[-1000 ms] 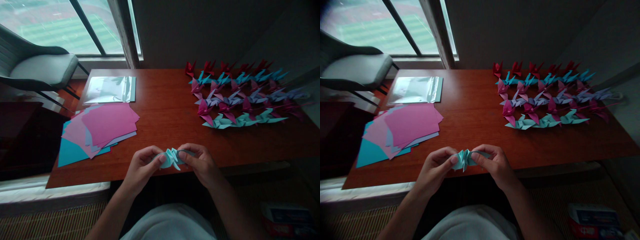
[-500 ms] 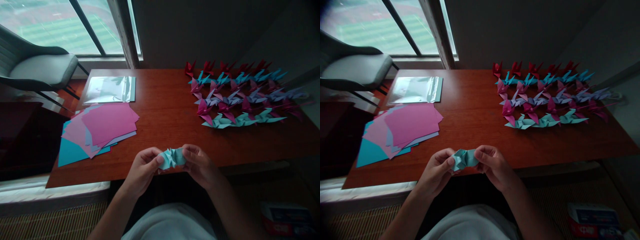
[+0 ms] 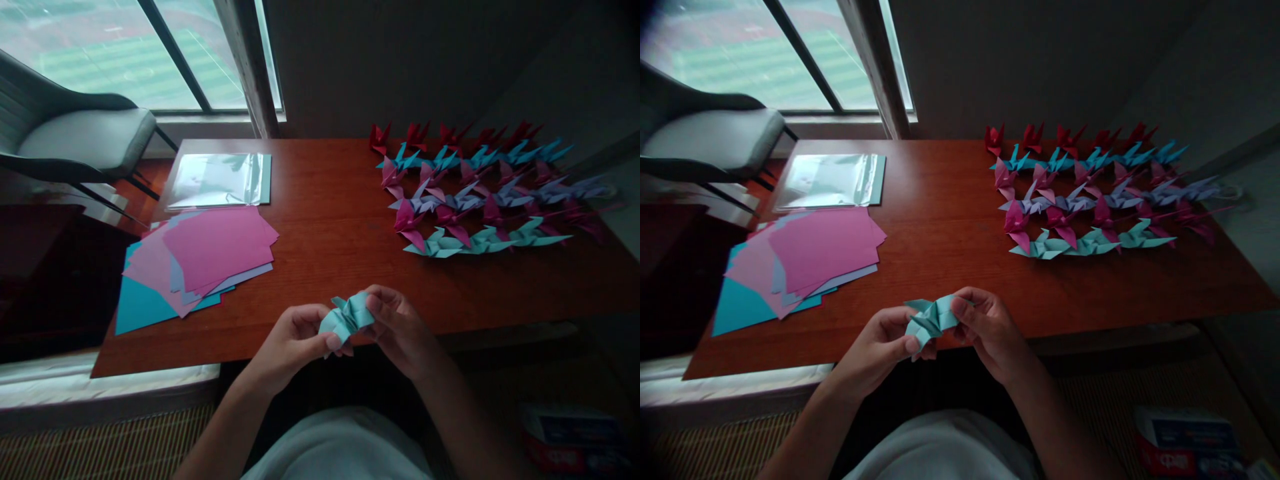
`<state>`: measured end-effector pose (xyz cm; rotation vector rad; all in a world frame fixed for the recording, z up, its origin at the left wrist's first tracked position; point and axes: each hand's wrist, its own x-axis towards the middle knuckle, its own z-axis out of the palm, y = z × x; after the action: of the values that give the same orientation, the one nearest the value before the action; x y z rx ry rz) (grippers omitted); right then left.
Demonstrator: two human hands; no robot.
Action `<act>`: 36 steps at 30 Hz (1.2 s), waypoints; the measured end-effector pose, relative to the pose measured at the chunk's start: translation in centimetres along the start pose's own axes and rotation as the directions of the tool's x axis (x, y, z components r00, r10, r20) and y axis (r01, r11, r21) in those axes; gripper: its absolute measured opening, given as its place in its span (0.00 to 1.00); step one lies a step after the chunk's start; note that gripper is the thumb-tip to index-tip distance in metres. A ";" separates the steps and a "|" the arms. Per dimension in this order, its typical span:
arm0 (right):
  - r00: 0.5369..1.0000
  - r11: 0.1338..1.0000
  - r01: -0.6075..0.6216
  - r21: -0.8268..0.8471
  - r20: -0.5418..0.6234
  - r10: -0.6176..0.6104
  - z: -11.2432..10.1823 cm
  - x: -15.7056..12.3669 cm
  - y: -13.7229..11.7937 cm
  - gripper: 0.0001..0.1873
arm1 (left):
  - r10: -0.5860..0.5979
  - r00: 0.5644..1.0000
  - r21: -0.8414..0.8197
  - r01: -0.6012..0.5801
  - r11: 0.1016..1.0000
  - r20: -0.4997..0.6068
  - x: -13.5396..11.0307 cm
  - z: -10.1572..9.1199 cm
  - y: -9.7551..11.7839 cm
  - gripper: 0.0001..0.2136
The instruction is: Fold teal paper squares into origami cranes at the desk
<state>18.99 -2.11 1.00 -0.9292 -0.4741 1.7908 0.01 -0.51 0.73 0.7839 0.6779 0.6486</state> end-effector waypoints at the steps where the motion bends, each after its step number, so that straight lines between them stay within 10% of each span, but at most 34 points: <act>1: 1.000 1.000 0.008 -0.010 -0.006 -0.009 0.0 0.0 0.0 0.16 | -0.007 1.000 0.017 0.007 1.000 -0.003 0.0 0.0 0.1 0.08; 22: 0.950 0.934 -0.273 0.230 0.215 0.225 0.6 -0.4 0.6 0.21 | -0.039 0.994 -0.186 0.058 0.981 0.104 0.1 0.2 0.3 0.17; 36: 0.996 0.979 -0.071 0.193 0.075 0.057 0.7 -0.1 1.0 0.25 | 0.130 0.991 -0.183 -0.135 0.974 -0.039 0.2 1.0 0.0 0.12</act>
<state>17.87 -2.59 0.77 -0.7551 -0.3077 1.8952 0.89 -0.81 1.20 0.6522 0.5829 0.8327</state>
